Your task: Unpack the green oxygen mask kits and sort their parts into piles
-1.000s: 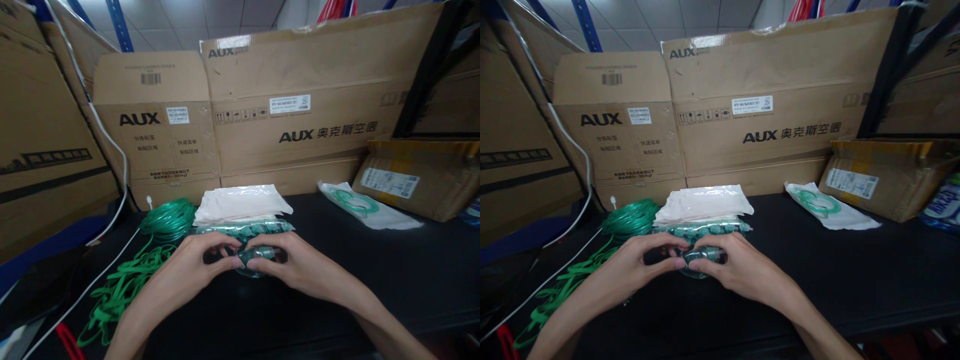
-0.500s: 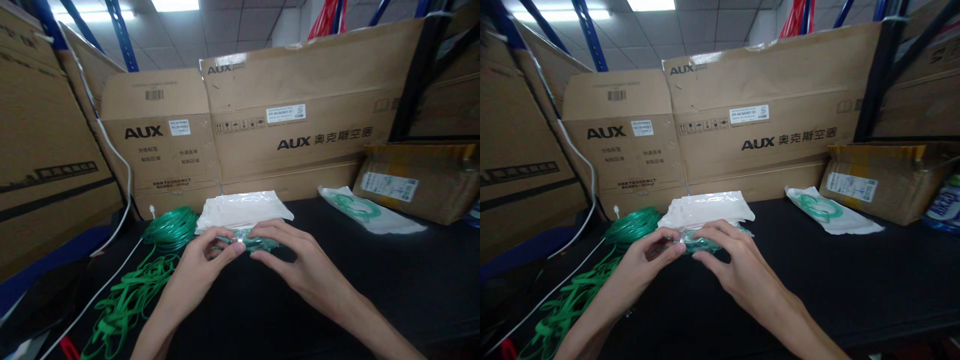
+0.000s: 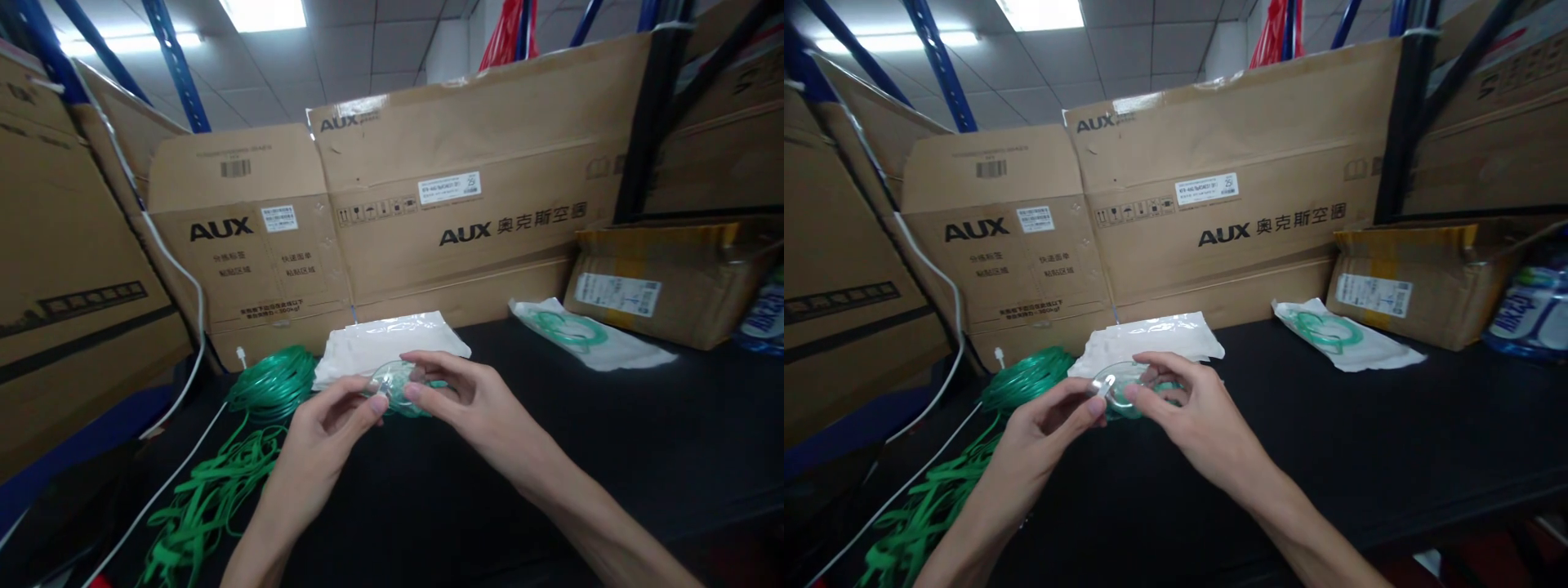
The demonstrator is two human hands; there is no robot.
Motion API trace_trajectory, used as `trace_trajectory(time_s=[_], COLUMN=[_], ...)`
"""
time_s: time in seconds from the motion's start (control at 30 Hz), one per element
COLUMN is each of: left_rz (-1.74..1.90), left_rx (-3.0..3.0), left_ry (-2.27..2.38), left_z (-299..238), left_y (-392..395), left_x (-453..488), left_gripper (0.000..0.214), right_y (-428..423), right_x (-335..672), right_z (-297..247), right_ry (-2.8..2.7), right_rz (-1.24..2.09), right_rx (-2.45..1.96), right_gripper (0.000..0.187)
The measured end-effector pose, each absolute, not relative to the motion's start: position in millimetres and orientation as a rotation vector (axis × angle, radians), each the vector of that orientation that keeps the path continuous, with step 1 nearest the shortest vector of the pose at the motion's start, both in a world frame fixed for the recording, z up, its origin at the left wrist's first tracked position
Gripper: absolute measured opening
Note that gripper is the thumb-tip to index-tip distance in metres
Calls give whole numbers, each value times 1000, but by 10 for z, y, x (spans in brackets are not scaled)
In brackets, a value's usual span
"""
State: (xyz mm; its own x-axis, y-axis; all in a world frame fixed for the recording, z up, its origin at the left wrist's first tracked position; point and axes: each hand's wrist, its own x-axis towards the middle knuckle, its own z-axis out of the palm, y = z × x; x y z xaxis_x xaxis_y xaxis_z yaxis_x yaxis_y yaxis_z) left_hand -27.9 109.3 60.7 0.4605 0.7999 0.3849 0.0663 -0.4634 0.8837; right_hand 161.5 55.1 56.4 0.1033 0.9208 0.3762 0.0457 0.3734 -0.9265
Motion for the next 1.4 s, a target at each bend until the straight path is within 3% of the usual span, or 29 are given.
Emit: trace_trajectory(time_s=[0.2, 0.5, 0.97, 1.4], left_rz=[1013, 993, 1131, 979], left_rx=[1878, 1865, 2072, 2053], left_ry=[702, 629, 684, 686], left_z=[593, 604, 584, 625], left_y=[1087, 1064, 1109, 1053], left_x=[-259, -269, -282, -292], left_gripper=[17, 15, 7, 12], right_y=[490, 449, 442, 460], right_x=[1642, 1646, 1491, 1635], right_z=[615, 683, 596, 602], right_ry=[-1272, -1152, -1382, -1495], right_rz=[931, 1269, 527, 633], right_rx=[-893, -693, -936, -887], right_gripper=[30, 22, 3, 5])
